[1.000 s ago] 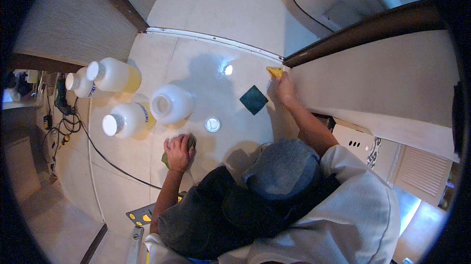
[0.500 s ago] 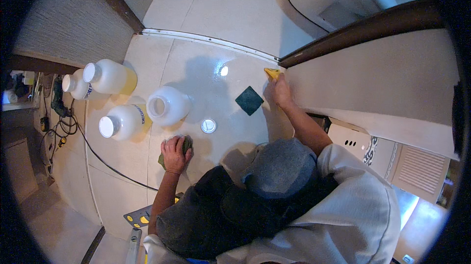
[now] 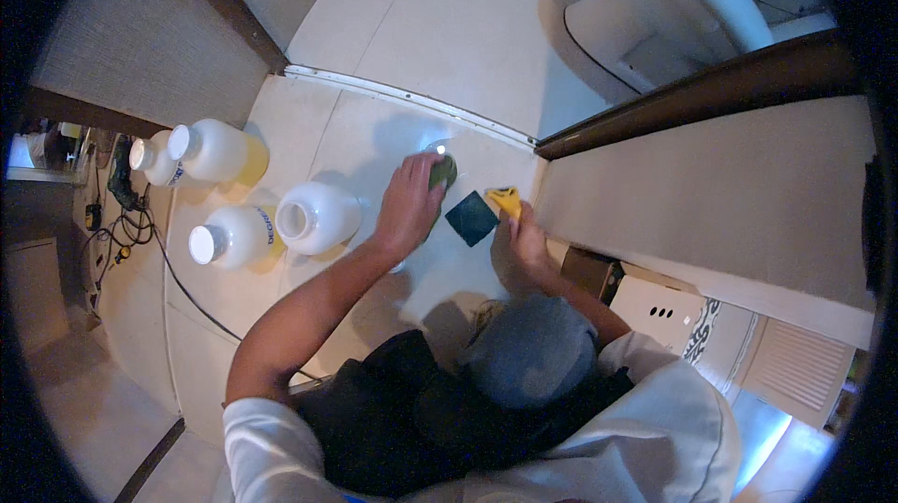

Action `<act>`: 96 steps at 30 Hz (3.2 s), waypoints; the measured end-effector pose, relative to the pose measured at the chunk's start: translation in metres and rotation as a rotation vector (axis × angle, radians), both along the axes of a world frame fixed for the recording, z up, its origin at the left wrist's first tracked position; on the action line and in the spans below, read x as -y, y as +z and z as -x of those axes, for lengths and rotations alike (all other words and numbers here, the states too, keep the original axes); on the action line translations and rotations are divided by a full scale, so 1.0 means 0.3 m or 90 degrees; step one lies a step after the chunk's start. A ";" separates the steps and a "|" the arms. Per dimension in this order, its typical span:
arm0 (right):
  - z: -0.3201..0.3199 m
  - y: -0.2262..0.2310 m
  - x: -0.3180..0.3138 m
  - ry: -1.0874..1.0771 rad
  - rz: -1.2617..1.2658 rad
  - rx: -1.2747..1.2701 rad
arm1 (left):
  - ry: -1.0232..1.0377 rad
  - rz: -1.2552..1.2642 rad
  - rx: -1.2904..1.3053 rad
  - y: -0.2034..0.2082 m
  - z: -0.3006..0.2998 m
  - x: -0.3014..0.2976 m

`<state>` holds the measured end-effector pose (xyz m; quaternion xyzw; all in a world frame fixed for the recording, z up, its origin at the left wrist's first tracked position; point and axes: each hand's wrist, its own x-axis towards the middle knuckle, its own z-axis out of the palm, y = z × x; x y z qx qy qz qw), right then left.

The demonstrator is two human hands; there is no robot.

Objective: The person pours liquid from a large white bottle onto the tiled floor and wipes the area with a green cloth and a yellow squeegee. They repeat this process, moving between different spots on the floor, and occasionally wring the cloth in a blue bucket.

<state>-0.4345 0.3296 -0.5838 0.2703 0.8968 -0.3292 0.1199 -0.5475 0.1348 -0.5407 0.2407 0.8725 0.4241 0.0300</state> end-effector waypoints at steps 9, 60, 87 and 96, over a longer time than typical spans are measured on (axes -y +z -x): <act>-0.062 -0.098 -0.023 0.097 -0.011 -0.067 | 0.004 0.173 -0.160 -0.482 0.174 -0.215; 0.231 -0.138 -0.119 -0.005 -0.143 0.044 | -0.138 0.053 -0.084 -0.436 0.101 0.023; 0.280 -0.122 -0.038 0.121 -0.222 0.050 | -0.145 0.065 -0.046 -0.405 0.097 0.018; 0.064 -0.042 0.011 0.097 -0.011 -0.045 | 0.101 0.178 -0.075 -0.426 0.200 -0.006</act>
